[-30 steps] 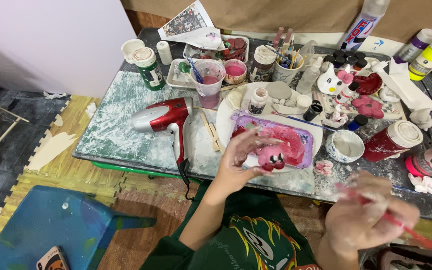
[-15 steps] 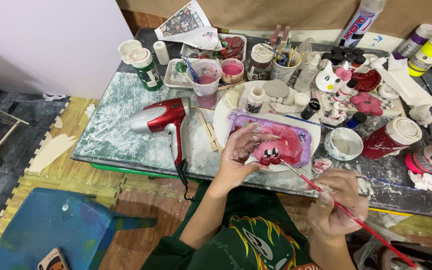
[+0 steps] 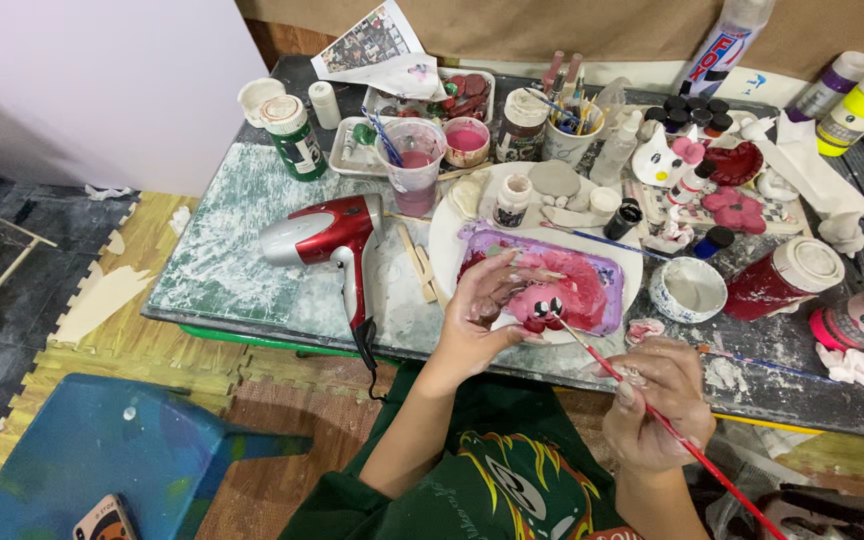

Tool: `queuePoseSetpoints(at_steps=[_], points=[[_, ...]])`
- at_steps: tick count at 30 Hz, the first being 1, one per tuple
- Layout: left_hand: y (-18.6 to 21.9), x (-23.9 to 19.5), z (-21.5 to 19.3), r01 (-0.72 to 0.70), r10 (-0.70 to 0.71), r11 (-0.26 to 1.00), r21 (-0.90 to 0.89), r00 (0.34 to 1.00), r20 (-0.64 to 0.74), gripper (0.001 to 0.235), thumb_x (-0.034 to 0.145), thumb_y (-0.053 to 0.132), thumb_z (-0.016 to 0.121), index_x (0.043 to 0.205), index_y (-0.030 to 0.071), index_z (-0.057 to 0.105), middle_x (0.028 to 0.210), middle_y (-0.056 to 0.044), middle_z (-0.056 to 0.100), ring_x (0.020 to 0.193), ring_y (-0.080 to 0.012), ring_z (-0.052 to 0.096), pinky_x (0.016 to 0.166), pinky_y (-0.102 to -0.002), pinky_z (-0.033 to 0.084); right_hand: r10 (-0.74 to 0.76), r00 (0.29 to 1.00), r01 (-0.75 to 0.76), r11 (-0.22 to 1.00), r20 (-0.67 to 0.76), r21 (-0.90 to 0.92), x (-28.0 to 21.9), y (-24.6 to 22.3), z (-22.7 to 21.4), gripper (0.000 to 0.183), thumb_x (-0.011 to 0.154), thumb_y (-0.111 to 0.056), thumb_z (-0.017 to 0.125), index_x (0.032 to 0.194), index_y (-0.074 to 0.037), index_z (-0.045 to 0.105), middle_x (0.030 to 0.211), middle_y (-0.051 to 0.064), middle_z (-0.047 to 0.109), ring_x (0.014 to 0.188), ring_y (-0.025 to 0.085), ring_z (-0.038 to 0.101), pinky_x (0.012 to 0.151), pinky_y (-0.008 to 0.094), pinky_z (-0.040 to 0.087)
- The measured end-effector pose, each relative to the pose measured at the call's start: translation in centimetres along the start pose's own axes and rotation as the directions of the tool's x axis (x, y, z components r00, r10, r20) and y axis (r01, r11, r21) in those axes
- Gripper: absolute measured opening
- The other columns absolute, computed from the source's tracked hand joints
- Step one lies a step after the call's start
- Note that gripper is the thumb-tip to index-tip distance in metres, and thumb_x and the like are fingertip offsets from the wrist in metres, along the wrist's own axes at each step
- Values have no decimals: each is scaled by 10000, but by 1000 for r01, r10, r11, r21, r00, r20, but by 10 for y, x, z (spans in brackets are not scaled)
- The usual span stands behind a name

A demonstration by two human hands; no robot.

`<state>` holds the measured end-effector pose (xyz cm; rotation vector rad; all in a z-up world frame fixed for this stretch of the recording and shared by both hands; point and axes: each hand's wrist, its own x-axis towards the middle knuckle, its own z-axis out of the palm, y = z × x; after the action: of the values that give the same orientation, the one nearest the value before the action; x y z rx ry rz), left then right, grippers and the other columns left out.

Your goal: The person paints a small pink ceramic figurine with red paint using a fine brush, repeatedly dipping the brush into a container and applying paint to the figurine's surface. The person also uses a hairdryer to dry the paint on the figurine.

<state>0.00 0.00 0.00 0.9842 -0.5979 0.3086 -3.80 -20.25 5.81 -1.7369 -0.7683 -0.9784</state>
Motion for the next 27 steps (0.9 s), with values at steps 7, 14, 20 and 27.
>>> queuePoseSetpoints(at_steps=[7, 14, 20, 27], points=[[-1, 0, -1, -9, 9, 999, 38, 1000, -15, 864, 908, 143, 837, 1609, 74, 336, 1511, -155, 542, 1442, -303, 550, 1247, -445, 426, -46, 991, 49, 999, -124, 19, 1, -2, -2, 311, 1061, -233, 595, 834, -27, 545, 899, 127, 700, 904, 258, 622, 841, 372, 545], [0, -1, -1, -12, 13, 998, 65, 1000, -3, 860, 923, 144, 834, 1616, 73, 330, 1522, -155, 545, 1450, -302, 550, 1254, -445, 430, -79, 997, 77, 994, 23, 72, 0, 2, 1, 299, 1044, -201, 647, 846, -23, 512, 904, 163, 704, 922, 296, 634, 876, 418, 529], [1, 0, -1, -2, 2, 997, 76, 1000, -9, 861, 920, 147, 836, 1613, 75, 330, 1538, -156, 529, 1450, -304, 554, 1236, -439, 445, -110, 992, 109, 994, 66, 13, 4, 2, 4, 194, 1002, -141, 638, 919, -50, 489, 890, 173, 702, 890, 319, 639, 900, 474, 531], [4, 0, -1, 7, -7, 996, 86, 1000, -9, 865, 911, 128, 842, 1606, 76, 330, 1542, -162, 525, 1447, -311, 550, 1224, -447, 452, -139, 989, 137, 990, 54, 28, 6, 0, 6, 205, 1019, -132, 630, 940, -43, 464, 895, 172, 702, 864, 308, 638, 868, 451, 527]])
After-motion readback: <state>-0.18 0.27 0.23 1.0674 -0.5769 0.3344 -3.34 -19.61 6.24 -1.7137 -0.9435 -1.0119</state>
